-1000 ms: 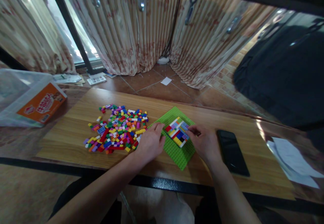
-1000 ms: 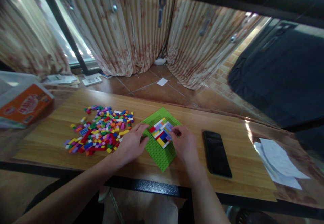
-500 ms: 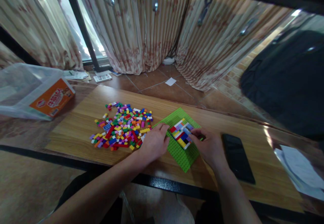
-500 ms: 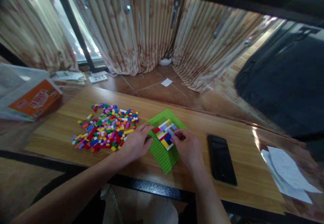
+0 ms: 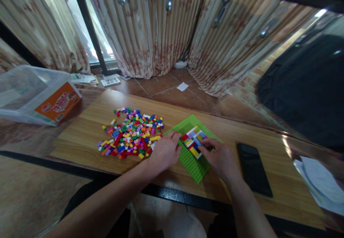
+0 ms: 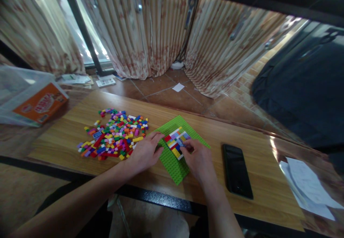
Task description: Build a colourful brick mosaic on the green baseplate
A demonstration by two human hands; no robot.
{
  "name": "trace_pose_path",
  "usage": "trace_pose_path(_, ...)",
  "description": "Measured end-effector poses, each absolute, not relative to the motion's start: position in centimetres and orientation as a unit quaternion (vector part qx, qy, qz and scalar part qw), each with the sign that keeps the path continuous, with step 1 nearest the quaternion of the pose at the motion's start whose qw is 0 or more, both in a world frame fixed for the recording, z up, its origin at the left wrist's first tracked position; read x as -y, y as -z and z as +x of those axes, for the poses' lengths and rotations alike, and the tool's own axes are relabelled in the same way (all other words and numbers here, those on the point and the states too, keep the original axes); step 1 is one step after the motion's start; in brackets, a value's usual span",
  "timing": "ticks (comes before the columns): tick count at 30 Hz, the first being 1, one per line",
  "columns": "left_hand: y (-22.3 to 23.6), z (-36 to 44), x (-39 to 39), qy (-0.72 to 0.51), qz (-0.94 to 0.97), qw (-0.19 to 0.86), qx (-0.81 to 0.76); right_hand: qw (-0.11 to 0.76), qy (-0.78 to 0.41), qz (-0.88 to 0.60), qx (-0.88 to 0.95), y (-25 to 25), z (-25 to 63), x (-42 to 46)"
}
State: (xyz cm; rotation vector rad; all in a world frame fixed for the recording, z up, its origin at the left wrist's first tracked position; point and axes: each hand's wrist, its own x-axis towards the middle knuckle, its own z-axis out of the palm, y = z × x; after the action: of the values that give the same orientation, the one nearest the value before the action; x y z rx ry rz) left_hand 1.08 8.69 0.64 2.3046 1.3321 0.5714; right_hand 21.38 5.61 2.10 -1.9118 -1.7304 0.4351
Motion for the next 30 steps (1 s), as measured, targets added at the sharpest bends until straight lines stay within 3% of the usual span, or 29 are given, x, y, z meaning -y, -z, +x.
trace_pose_path(15,-0.8,1.1,-8.7,-0.180,0.833,0.216,-0.476,0.280,-0.142,-0.714,0.626,-1.9,21.4,-5.8)
trace_pose_path(30,-0.7,1.1,-8.6,-0.176,0.841,0.192,-0.475,0.359,-0.263,-0.715,0.539,-0.9,21.7,-6.2)
